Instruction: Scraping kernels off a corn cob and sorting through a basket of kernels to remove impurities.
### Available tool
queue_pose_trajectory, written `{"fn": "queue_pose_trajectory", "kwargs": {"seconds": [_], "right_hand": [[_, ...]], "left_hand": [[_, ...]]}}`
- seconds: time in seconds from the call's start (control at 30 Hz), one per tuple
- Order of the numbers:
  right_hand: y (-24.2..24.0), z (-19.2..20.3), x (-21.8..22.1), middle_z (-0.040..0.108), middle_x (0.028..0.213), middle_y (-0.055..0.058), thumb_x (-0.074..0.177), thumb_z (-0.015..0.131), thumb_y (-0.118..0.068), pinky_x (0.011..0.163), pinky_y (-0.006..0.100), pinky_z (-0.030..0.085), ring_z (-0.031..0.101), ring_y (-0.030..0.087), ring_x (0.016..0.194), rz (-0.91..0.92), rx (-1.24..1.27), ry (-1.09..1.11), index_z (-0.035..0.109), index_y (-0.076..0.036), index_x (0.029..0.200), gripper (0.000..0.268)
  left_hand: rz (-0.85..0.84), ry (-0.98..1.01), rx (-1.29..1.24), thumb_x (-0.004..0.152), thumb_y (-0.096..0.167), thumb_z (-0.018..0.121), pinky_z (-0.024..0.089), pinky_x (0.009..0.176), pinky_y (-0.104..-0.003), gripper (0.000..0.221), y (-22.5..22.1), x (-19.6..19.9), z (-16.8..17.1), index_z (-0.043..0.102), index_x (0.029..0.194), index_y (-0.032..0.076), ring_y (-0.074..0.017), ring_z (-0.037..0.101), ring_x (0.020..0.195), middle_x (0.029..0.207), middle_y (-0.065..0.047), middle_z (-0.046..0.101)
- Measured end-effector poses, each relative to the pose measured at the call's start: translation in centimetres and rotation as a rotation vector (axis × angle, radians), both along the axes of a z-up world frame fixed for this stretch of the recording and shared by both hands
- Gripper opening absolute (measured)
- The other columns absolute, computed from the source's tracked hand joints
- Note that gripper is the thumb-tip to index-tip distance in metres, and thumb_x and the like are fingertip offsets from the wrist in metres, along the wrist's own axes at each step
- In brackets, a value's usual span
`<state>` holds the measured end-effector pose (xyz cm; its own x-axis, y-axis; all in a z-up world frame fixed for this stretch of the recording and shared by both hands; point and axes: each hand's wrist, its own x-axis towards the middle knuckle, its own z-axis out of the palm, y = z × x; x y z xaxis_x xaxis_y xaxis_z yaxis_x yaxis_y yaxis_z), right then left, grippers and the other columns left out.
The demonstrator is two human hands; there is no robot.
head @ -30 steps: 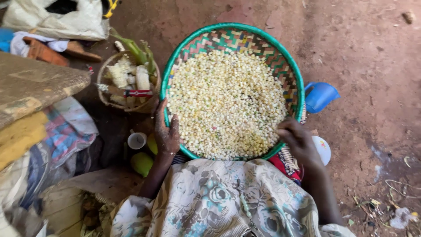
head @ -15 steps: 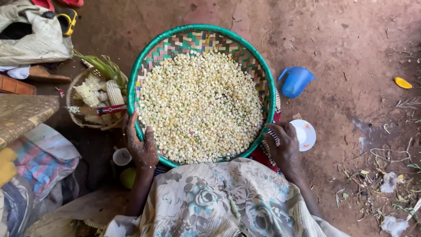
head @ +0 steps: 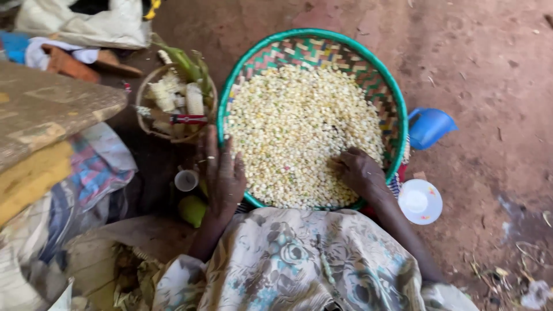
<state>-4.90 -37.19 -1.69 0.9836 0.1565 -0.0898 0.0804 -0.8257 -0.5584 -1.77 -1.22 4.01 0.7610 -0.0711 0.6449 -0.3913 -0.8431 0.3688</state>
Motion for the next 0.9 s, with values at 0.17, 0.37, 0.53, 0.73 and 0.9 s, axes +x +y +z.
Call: {"fn": "queue_pose_trajectory", "kwargs": {"seconds": [0.17,0.37,0.53,0.73,0.9], "right_hand": [[0.0,2.7,-0.9,0.061,0.076,0.017,0.110,0.063,-0.022,0.061,0.055,0.056,0.065,0.046,0.066,-0.063,0.129,-0.179,0.070,-0.007,0.100,0.019],[-0.6,4.4,-2.6,0.068,0.069,0.010,0.112,0.060,-0.020,0.061,0.041,0.056,0.068,0.029,0.065,-0.225,0.349,-0.290,0.068,-0.010,0.099,0.018],[-6.4,5.6,-6.2,0.067,0.079,0.012,0.113,0.053,-0.002,0.058,0.031,0.053,0.065,0.016,0.064,-0.362,0.732,-0.299,0.056,-0.002,0.120,0.008],[-10.2,8.5,-10.4,0.031,0.171,0.030,0.077,0.062,0.005,0.094,0.078,0.040,0.035,0.061,0.145,-0.635,-0.681,-0.316,0.058,-0.008,0.154,0.079],[-2.8,10.0,-8.8,0.077,0.110,0.029,0.089,0.063,-0.010,0.084,0.056,0.060,0.074,0.051,0.101,0.069,0.441,0.032,0.080,0.000,0.108,0.028]], "left_hand": [[-0.207,0.021,0.286,0.088,0.018,0.079,0.035,0.111,-0.067,0.032,-0.2,-0.7,-0.7,0.075,0.119,0.011,-0.0385,0.063,0.118,0.126,-0.019,0.067],[-0.415,0.252,0.459,0.092,0.026,0.071,0.042,0.092,-0.061,0.019,-1.1,0.0,-2.1,0.067,0.106,0.014,-0.0363,0.063,0.095,0.102,-0.014,0.061],[-0.555,0.317,0.412,0.095,0.026,0.062,0.044,0.071,-0.050,0.010,-2.1,0.2,-2.7,0.064,0.086,0.022,-0.0310,0.066,0.078,0.093,-0.004,0.061],[-0.614,0.709,-0.318,0.109,0.017,0.048,0.059,0.068,-0.035,0.018,-3.4,1.7,0.9,0.063,0.120,0.013,-0.0266,0.078,0.094,0.115,-0.010,0.074],[0.030,-0.173,0.293,0.111,0.023,0.060,0.039,0.112,-0.054,0.019,-3.3,3.3,3.2,0.073,0.121,0.013,-0.0383,0.059,0.139,0.145,-0.015,0.067]]}}
